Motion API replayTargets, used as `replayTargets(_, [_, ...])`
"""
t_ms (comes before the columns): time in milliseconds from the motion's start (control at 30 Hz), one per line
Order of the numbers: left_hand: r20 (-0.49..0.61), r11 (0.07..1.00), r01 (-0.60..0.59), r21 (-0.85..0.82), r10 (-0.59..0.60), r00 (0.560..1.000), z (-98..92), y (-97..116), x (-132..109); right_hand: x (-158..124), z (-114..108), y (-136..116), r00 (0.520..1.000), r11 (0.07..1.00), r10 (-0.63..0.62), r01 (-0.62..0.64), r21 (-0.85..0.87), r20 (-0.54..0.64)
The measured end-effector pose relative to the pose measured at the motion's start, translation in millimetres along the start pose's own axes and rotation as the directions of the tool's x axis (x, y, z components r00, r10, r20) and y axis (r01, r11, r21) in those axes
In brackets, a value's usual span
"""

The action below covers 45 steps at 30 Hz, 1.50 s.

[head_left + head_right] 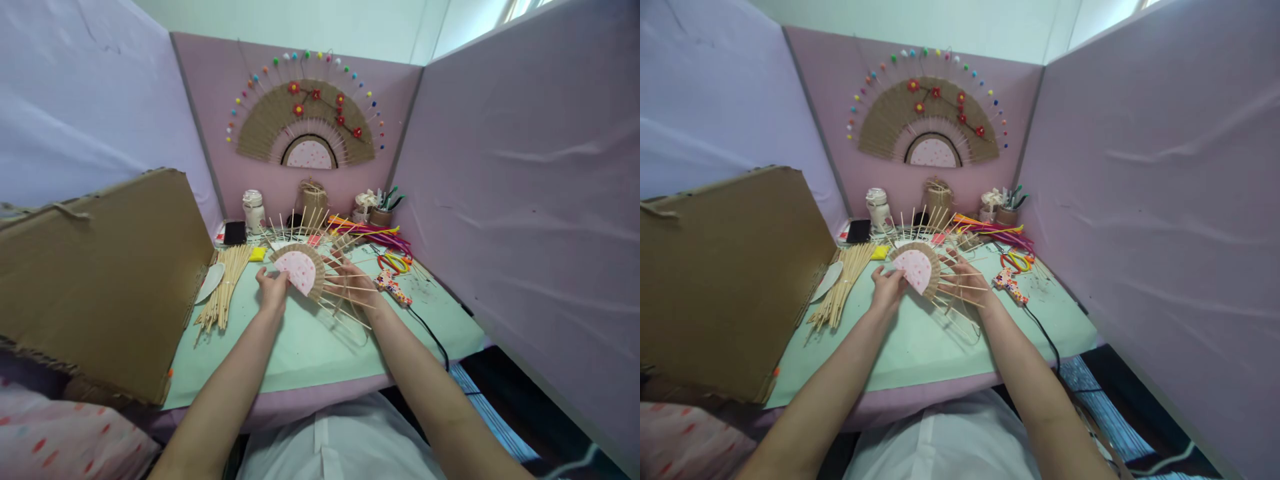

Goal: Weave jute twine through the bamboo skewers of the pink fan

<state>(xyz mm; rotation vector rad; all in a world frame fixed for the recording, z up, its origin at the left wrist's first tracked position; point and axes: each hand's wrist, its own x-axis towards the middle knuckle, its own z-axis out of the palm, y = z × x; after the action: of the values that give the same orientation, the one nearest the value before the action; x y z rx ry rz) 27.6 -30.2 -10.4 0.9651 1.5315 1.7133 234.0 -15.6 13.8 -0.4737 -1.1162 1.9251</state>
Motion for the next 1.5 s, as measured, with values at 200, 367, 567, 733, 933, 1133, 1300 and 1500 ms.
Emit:
replayTargets(200, [0.682,0.669,0.648,-0.364,-0.282,0.674,0.5,31,-26,-10,-5,-12,0.994,0.978,-0.109,0.112,0.175,-0.026])
replayTargets(367, [0.845,0.647,0.730,-0.221,-0.247,0.474,4.4,32,-44,-13,-2,-11,0.992,0.971,-0.118,0.109,0.215,0.032])
replayTargets(567, [0.758,0.744,0.631,-0.218,-0.278,0.590,7.5,29,-42,-12,1,-8,0.996,0.982,-0.086,0.090,0.169,-0.030])
replayTargets(733, [0.698,0.755,0.589,-0.288,-0.255,0.669,2.5,35,-35,-20,3,-5,0.995,0.988,-0.055,0.067,0.141,-0.088])
replayTargets(933, [0.615,0.722,0.553,-0.415,-0.225,0.756,-3.0,43,-28,-51,6,5,0.987,0.998,0.033,-0.023,0.062,-0.156])
replayTargets(1133, [0.570,0.691,0.546,-0.474,-0.232,0.789,-2.4,45,-26,-66,12,16,0.952,0.992,-0.124,0.115,-0.047,-0.280])
replayTargets(1300, [0.562,0.696,0.534,-0.480,-0.224,0.796,-1.9,45,-26,-66,10,28,0.897,0.953,-0.270,0.197,-0.229,-0.351])
replayTargets(1500, [0.557,0.728,0.512,-0.456,-0.215,0.802,-1.6,43,-25,-74,-1,32,0.870,0.848,-0.355,0.145,-0.510,-0.342])
